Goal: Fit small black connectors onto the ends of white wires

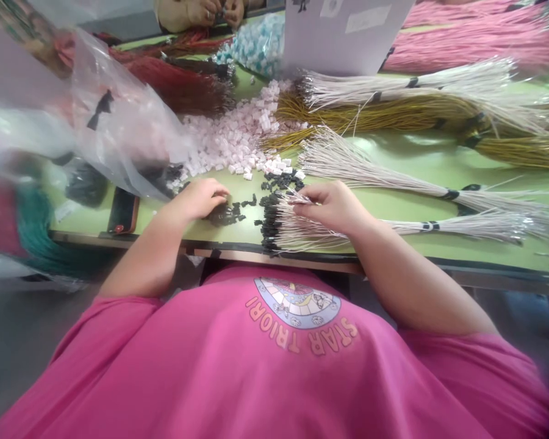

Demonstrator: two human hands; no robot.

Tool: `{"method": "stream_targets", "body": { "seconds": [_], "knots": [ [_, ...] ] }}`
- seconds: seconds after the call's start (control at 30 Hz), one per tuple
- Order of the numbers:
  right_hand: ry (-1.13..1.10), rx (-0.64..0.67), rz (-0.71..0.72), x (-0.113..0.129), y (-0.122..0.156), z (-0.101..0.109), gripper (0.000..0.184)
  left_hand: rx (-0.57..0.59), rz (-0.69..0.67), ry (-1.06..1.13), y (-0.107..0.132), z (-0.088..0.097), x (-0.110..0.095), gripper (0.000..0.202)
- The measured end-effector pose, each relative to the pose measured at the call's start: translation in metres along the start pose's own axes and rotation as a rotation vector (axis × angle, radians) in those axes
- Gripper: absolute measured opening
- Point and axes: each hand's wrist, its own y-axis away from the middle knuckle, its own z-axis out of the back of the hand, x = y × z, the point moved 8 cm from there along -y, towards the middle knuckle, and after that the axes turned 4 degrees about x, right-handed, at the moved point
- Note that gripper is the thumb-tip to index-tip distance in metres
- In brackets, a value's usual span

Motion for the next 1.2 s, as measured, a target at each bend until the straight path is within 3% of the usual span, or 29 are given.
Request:
{"method": "stream_targets", "body": {
  "seconds": [0.2, 0.3, 0.4, 0.53, 0.63, 1.2],
  "knots": [
    [-0.084, 0.030, -0.013, -0.002, -0.001, -0.005, 0.024, -0.008, 0.007, 0.053, -0.003, -0.015, 0.005, 0.014],
    [-0.111, 0.059, -0.038, -0.003, -0.002, -0.007, 0.023, -0.155, 0.046, 0.142, 0.004, -0.006, -0.001, 0.012],
    [-0.073, 0.067, -0.065, -0.002, -0.002, -0.008, 0.023, -0.277, -0.025, 0.360, 0.015, 0.003, -0.028, 0.015],
    [-0.035, 0.039, -0.118, -0.002, -0.002, -0.006, 0.021, -0.153, -0.210, 0.679, 0.017, -0.008, -0.083, 0.020],
    [-0.063, 0.037, -0.120, -0.002, -0.002, -0.006, 0.018, -0.152, -0.281, 0.795, 0.011, -0.013, -0.105, 0.015],
    [-0.045, 0.059, -0.104, 0.001, -0.003, -0.008, 0.018, -0.201, -0.227, 0.864, 0.002, -0.021, -0.097, 0.017]
  ]
}}
